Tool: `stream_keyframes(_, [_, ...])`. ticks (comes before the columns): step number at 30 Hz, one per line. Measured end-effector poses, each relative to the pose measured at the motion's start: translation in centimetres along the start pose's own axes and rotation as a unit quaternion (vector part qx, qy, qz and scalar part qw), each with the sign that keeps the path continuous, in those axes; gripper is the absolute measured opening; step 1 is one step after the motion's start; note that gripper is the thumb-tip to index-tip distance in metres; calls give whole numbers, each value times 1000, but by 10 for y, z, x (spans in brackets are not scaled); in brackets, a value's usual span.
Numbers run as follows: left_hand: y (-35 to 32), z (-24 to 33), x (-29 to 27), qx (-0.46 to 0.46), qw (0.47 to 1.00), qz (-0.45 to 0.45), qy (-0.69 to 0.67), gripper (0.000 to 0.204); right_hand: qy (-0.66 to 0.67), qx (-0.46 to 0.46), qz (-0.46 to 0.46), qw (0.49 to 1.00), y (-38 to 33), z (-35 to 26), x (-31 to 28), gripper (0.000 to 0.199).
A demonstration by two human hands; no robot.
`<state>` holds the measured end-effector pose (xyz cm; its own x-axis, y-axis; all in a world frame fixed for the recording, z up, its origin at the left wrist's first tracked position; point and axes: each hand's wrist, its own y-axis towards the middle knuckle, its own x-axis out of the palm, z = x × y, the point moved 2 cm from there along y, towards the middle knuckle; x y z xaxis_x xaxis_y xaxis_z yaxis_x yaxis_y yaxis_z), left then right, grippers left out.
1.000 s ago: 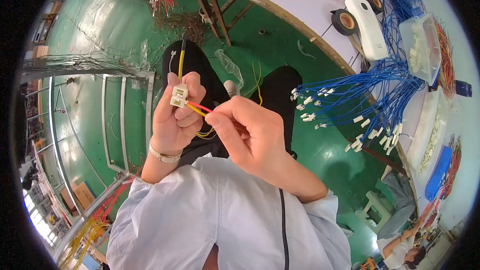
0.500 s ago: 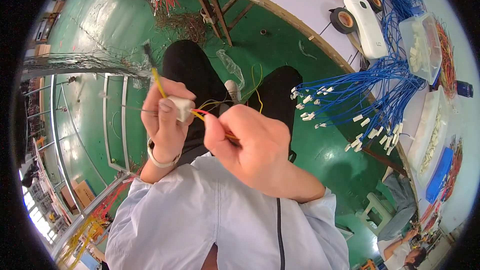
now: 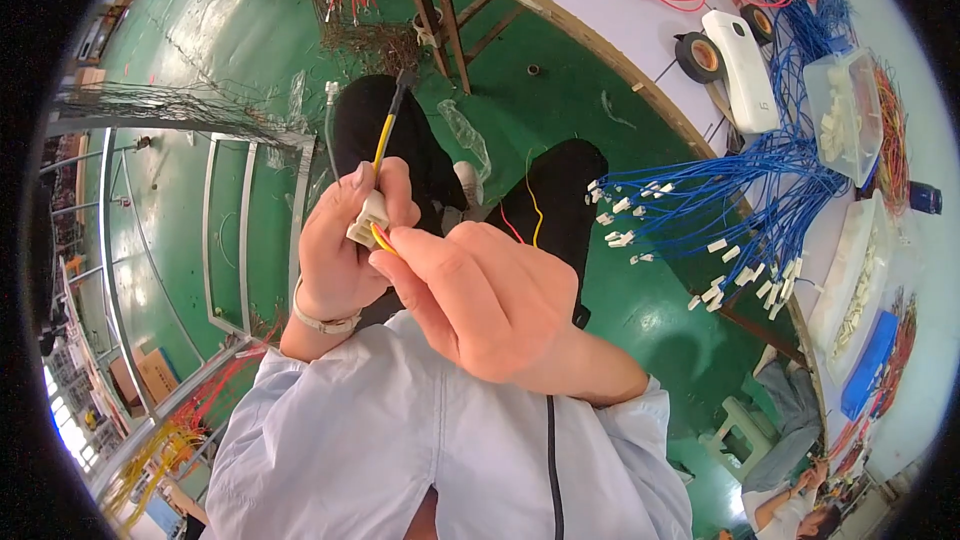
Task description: The recorder is assembling complex wire harnesses by bundling multiple colored wires together with black electrical tape and organizing the groups of wires.
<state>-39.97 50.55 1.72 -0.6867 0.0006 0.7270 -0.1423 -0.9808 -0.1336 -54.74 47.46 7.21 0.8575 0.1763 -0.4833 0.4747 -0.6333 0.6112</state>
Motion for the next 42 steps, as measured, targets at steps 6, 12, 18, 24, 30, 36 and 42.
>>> stream_keyframes(6, [-5,3,-2,-53,997,-30,-40,43,-15,-32,8,999,-1,-7,6,19])
stream_keyframes(12, [-14,7,13,100,972,100,189,45,-15,-31,-24,999,-1,-15,11,17])
stream_keyframes(18, [-22,21,-1,239,892,71,377,33,48,92,-50,993,-1,-6,20,11])
stream_keyframes(24, [-22,34,-37,171,924,138,313,17,180,227,-123,949,8,23,64,5])
stream_keyframes(30, [-54,62,-109,267,891,306,205,20,107,42,-220,969,86,71,132,11])
stream_keyframes(36, [-105,70,-173,307,855,401,121,22,-26,92,-205,974,241,140,224,25])
stream_keyframes(42, [-86,64,-184,261,900,340,86,23,-121,-12,-73,990,402,244,345,19])
